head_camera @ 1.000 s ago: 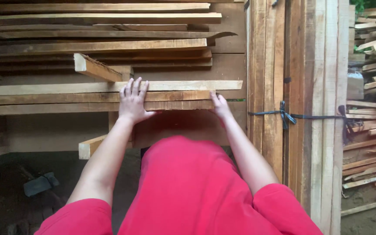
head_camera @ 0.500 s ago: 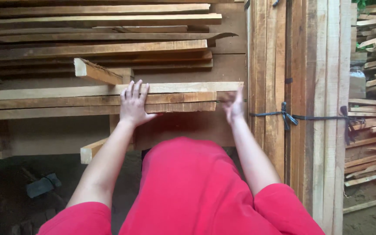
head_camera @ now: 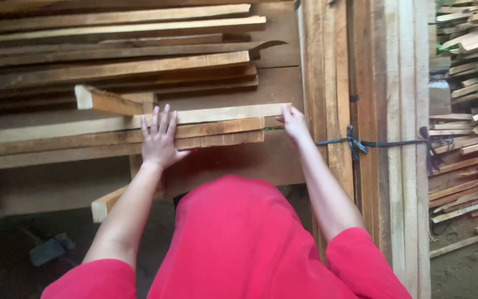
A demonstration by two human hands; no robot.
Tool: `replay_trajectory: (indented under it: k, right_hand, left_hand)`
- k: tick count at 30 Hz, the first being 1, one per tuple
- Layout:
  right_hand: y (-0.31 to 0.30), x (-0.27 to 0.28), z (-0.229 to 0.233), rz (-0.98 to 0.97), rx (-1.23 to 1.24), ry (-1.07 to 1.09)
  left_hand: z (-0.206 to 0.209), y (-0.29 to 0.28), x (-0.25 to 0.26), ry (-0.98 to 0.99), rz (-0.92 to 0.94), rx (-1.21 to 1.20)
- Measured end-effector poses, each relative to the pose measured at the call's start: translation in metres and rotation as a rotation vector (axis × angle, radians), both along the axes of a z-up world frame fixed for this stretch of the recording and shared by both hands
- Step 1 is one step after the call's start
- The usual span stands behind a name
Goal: Bundling multiple thin wooden planks together using plastic ties.
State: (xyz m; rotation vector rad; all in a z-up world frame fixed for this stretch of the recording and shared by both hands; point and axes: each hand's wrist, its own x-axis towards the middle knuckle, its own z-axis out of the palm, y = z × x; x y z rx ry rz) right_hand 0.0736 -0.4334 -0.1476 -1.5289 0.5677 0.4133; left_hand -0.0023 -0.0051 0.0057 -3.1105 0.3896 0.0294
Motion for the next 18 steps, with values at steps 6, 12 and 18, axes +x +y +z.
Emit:
replay_trajectory:
  k: [6, 12, 18]
  right_hand:
    - [0.014, 0.000, 0.069, 0.305, -0.321, 0.066]
    - [0.018, 0.002, 0.087, 0.338, -0.194, -0.020]
    - [0.037, -0.003, 0.065, 0.435, -0.236, -0.084]
  left_hand:
    - [-0.003, 0.005, -0.005, -0.054, -0.007, -0.012]
    - [0.000, 0.003, -0.006, 0.049, 0.012, -0.038]
    - [-0.007, 0.006, -0.009, 0.055, -0.021, 0.012]
